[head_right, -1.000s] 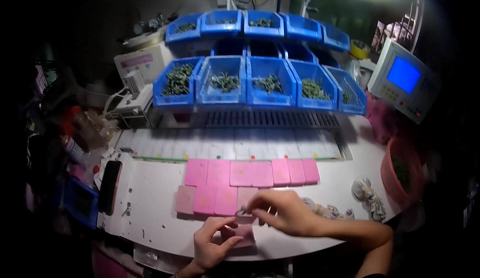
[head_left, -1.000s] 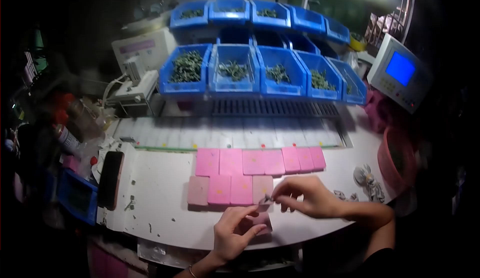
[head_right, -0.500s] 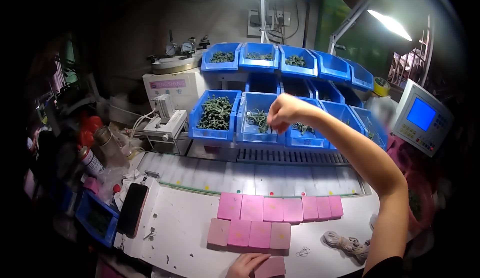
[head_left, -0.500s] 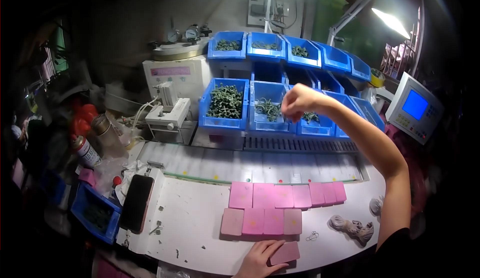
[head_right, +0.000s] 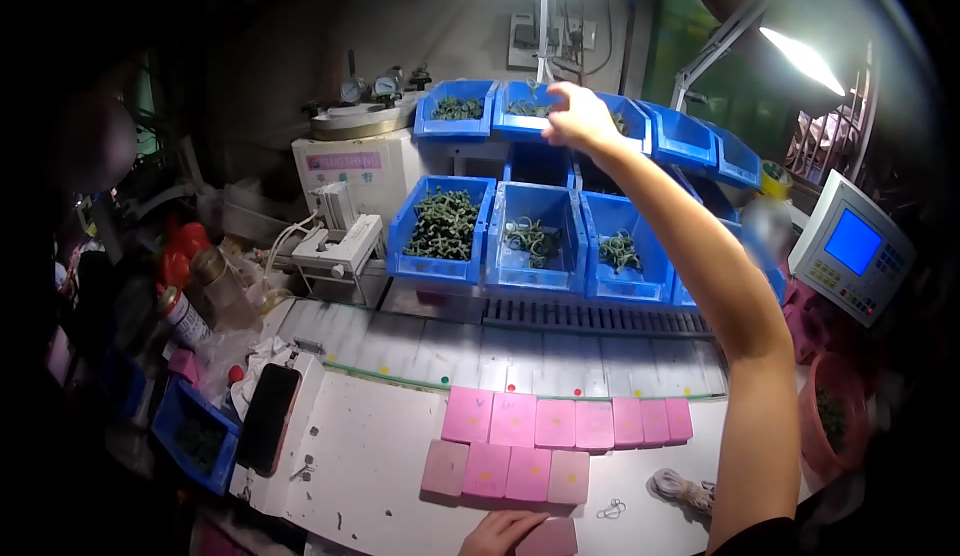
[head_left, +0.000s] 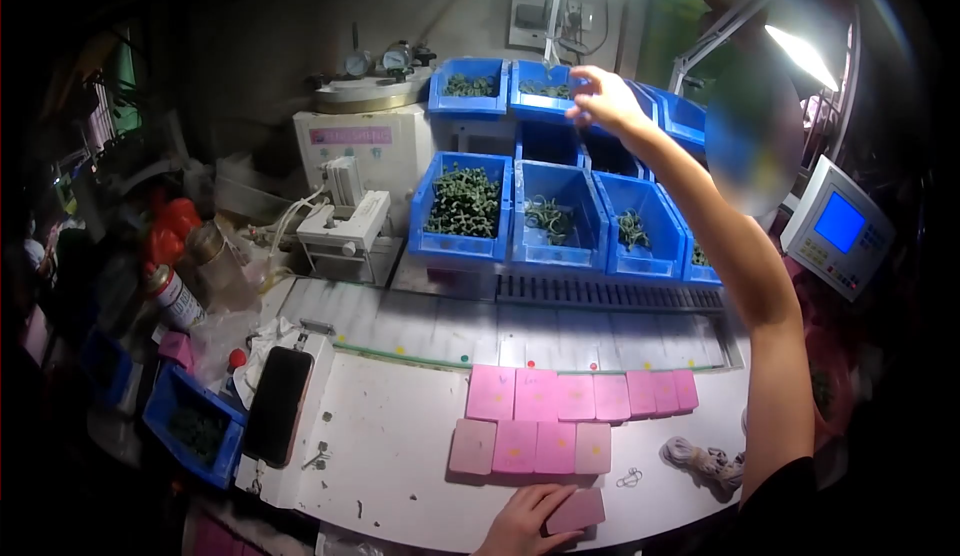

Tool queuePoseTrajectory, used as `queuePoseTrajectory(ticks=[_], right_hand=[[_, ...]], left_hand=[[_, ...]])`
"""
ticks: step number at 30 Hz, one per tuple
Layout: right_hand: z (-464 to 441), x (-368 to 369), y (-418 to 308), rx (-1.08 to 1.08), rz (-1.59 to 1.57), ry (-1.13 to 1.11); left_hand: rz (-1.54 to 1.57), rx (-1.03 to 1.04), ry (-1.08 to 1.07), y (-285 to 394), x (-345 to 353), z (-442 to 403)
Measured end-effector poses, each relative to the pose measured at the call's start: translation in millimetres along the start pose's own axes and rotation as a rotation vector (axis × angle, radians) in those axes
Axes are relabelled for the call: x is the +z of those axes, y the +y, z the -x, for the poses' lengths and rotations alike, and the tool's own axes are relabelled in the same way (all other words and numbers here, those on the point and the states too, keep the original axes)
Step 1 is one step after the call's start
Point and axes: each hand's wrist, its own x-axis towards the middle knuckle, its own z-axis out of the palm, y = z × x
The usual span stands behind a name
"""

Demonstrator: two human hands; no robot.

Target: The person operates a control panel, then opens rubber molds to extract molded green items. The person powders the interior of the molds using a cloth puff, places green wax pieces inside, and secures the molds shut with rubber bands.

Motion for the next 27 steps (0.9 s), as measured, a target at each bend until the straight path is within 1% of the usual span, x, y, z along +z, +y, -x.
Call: queuePoseTrajectory(ticks=[1,2,3,4,5,6,7,9,11,12,13,16,18,19,20,21,22,24,26,27], right_hand=[[15,2,2,0.001,0.083,-0.082],[35,4,4,-0.073,0.142,-0.135],[55,5,8,-0.177,0.272,-0.201],[81,6,11,-0.386,0.381,-0.201],[111,4,8,-0.446,0.326,-0.253],[139,0,1,-0.408,0.308,-0.338],[163,-7,-2,-0.516,0.339,-0.381],[208,-24,-4,-0.449,0.434,-0.532],[248,-39,-3,-0.445,0.338,-0.535],[265,-48,-1,-0.396,0.355,-0.563],[281,-58,4,-0.407,0.417,-0.593],[327,-84,22,-0.373,0.482,-0.568],[351,-104,30,-0.348,0.576,-0.567],[360,-114,33,-0.324,0.583,-0.564],[369,-123,35,-0.297,0.584,-0.539],[384,-137,41,-0.248,0.592,-0.509],[393,-145,46,-0.215,0.606,-0.507],[401,-155,49,-0.197,0.652,-0.467],[400,-169,58,-0.175,0.73,-0.392],[397,-179,66,-0.185,0.783,-0.31]], left_hand=[[0.007,-0.006,-0.002,1,0,1],[0.043,-0.003,0.012,1,-1,1],[0.078,-0.005,0.027,1,-4,1],[0.165,0.009,0.064,2,-8,1],[0.167,0.08,0.165,13,-17,-5],[0.219,0.099,0.162,12,-29,-9],[0.27,0.114,0.154,9,-44,-11],[-0.006,0.257,0.201,13,-71,-34],[-0.117,0.156,0.205,8,-88,-63],[-0.214,0.086,0.203,3,-95,-82],[-0.294,0.097,0.238,-10,-99,-105],[-0.5,0.027,0.338,-76,-97,-171],[-0.833,-0.25,0.283,-117,-101,-215],[-0.876,-0.508,-0.028,-109,-115,-242],[-0.97,0.038,0.397,-167,-112,-245],[-1.208,-0.257,-0.02,-188,-129,-286],[-1.053,-0.313,0.192,-180,-130,-292],[-1.231,-0.153,0.144,-215,-141,-303],[-1.09,-0.388,0.076,-253,-153,-313],[-1.114,-0.365,0.172,-258,-154,-310]])
